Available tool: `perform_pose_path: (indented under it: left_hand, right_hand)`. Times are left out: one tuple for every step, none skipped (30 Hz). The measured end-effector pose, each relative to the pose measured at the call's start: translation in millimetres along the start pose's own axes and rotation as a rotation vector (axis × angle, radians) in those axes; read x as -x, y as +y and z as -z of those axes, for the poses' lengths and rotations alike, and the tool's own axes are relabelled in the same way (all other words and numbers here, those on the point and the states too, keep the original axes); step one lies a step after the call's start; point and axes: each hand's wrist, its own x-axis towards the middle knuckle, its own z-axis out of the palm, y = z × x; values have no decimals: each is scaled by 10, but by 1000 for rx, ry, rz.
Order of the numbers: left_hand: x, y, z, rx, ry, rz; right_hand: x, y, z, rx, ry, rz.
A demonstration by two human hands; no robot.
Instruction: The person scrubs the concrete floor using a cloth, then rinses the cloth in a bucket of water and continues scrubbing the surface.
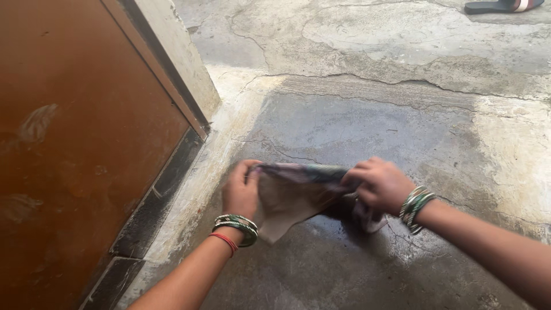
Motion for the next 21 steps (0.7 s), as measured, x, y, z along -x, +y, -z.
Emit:
perform_pose_path:
  left_hand:
    - [52, 39, 33, -32, -35, -88]
    - [111, 43, 70, -80, -136, -136]
    - [192, 17, 99, -128, -238, -185]
    - [273, -24, 114, -177, -341, -235]
    - [326, -83, 146, -294, -480, -367]
    - [341, -147, 198, -413, -620, -500]
    - [341, -196, 223, -533, -759, -632]
    - [367, -235, 247, -620, -851, -608]
    - [407, -264, 292, -708, -941, -583]
    - [443, -279, 334, -795, -1029, -554]
    - [492, -281, 351, -643, -967, -548]
    - [560, -282, 371, -498, -901, -539]
    - [623, -285, 380, -354, -832, -529]
    - [676, -292, 364, -382, -864, -540]
    - [723, -305, 333, -410, -896, -551]
    - [748, -334, 324, -438, -926, -563]
    - [757, -380, 341, -462, -927, -542]
    - [777, -436, 352, -484, -926, -519]
    - [800, -499, 364, -505, -926, -497]
    - [794, -574, 403, -554, -934, -479]
    - [778, -662, 488, -603, -943, -460]
  right_hand:
    - [36, 65, 68, 23, 8, 9]
    - [87, 133, 129, 46, 16, 17]
    - [145, 194, 176, 69, 23, 26]
    - [231, 225, 191, 28, -102, 97]
    - [318, 226, 180, -13, -228, 168]
    - [360, 213, 168, -55, -352, 238]
    - [394, 189, 162, -30, -410, 162]
    - [472, 140, 141, -7, -470, 85]
    - [526, 95, 124, 16, -531, 9]
    - [508, 47, 88, 8, -453, 90]
    - [476, -17, 29, 1, -376, 172]
    - [463, -88, -31, -10, -297, 258]
    - [466, -182, -108, 73, -411, 199]
    - [455, -319, -223, 156, -523, 135]
    - [445, -456, -332, 241, -633, 69]
    - [426, -571, -422, 210, -612, 121]
    - [402, -689, -515, 179, -589, 173]
    - [405, -803, -604, 149, -569, 225]
    - [414, -935, -701, 111, -571, 281]
    - [403, -1079, -803, 76, -567, 335]
    - [412, -1228, -901, 40, -563, 389]
